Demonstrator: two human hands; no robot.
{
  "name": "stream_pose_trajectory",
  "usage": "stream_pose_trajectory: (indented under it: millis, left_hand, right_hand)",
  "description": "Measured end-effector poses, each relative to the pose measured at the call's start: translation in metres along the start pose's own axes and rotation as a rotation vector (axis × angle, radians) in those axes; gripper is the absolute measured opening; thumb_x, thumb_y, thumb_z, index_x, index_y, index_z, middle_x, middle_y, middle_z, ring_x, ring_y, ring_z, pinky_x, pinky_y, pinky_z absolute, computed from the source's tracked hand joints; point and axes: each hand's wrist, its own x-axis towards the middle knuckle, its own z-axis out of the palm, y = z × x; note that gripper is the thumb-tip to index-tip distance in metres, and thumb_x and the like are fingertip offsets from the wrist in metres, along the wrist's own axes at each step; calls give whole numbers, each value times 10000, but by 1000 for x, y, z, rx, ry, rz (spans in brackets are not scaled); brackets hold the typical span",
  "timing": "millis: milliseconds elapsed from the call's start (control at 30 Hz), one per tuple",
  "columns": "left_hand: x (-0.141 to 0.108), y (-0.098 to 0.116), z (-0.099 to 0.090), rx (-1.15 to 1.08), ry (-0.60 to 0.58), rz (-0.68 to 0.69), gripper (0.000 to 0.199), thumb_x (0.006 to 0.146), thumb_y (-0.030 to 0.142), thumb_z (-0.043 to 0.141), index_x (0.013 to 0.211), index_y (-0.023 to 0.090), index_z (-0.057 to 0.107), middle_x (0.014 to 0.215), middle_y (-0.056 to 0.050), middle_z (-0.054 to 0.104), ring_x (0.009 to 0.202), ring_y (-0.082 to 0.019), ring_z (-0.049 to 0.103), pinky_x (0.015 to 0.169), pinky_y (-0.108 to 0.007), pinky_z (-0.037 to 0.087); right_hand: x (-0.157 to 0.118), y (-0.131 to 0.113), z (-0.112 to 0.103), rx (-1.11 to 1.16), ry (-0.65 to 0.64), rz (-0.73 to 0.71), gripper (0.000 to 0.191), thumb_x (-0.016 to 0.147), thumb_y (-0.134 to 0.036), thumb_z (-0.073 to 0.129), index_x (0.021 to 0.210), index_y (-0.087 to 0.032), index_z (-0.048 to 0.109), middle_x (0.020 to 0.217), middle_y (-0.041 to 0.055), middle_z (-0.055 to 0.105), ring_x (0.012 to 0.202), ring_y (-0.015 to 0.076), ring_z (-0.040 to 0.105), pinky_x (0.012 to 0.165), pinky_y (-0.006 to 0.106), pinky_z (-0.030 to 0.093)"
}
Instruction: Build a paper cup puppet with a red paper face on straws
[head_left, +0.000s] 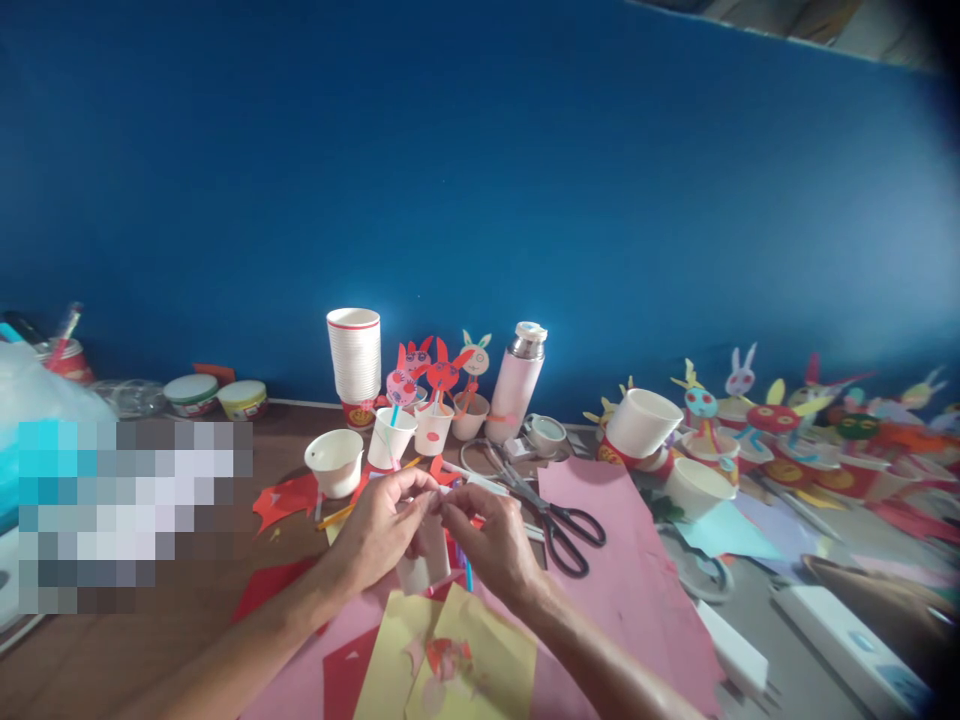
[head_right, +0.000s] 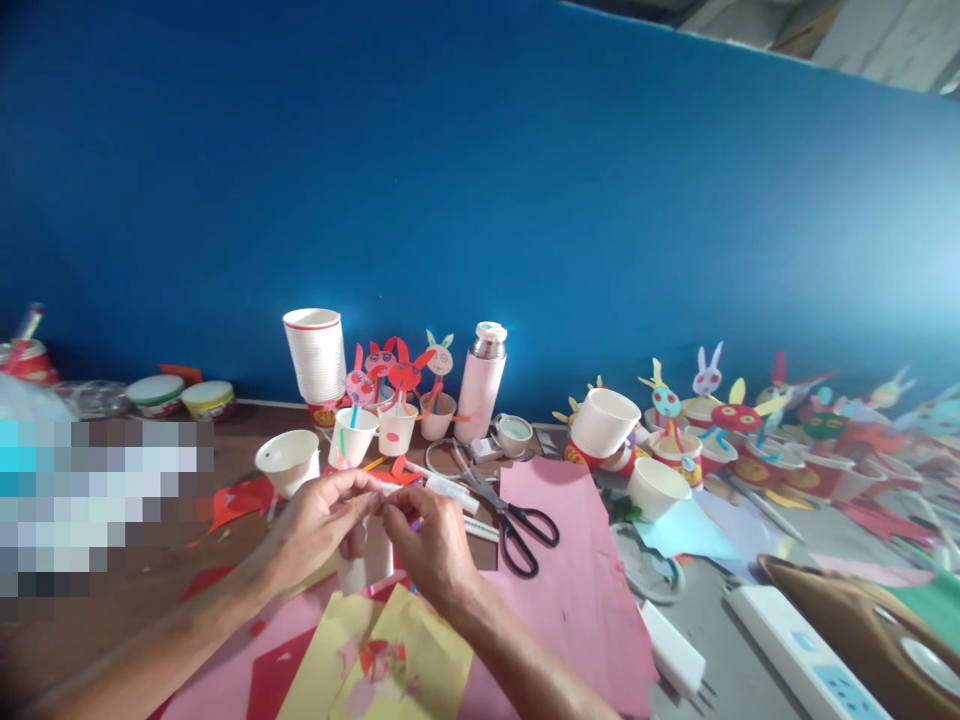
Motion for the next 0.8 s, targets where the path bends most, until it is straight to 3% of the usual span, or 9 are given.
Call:
stream_pose_trajectory:
  millis: [333, 533, 700, 800]
  left_hand:
    - [0, 0, 0, 15, 14, 11, 204, 795, 362, 492, 800, 178, 579, 444, 58, 543, 371, -95, 502, 388, -169, 367]
    - [0, -5, 1, -11, 18, -22, 288, 803, 341, 452, 991, 162, 577, 411, 47, 573, 395, -124, 548, 423, -188, 407]
    - [-3, 5, 0, -15, 17, -30, 373, 799, 298, 424, 1119, 147, 542, 419, 38, 584, 430, -136, 564, 482, -223, 464]
    - [-6, 14, -6, 2, 57, -12, 347, 795, 291, 438, 1088, 144, 553, 443, 34, 583, 457, -131, 555, 496, -217, 458]
  right_hand:
    - [-1, 0, 2, 42, 22, 10, 151, 761, -204, 534, 747, -179, 682, 653, -8, 661, 612, 127, 580, 592, 206, 415]
    - [1, 5, 1, 29, 51, 41, 154, 751, -210, 530, 680, -174, 662, 608, -15, 638, 583, 125, 562, 576, 208, 406]
    - [6, 17, 2, 144, 76, 112, 169, 751, -210, 497, 651, -161, 625, 597, -12, 613, 575, 124, 545, 546, 205, 406]
    - [8, 21, 2, 237, 74, 136, 161, 742, -211, 494, 627, -151, 590, 566, -14, 580, 548, 116, 526, 521, 203, 397]
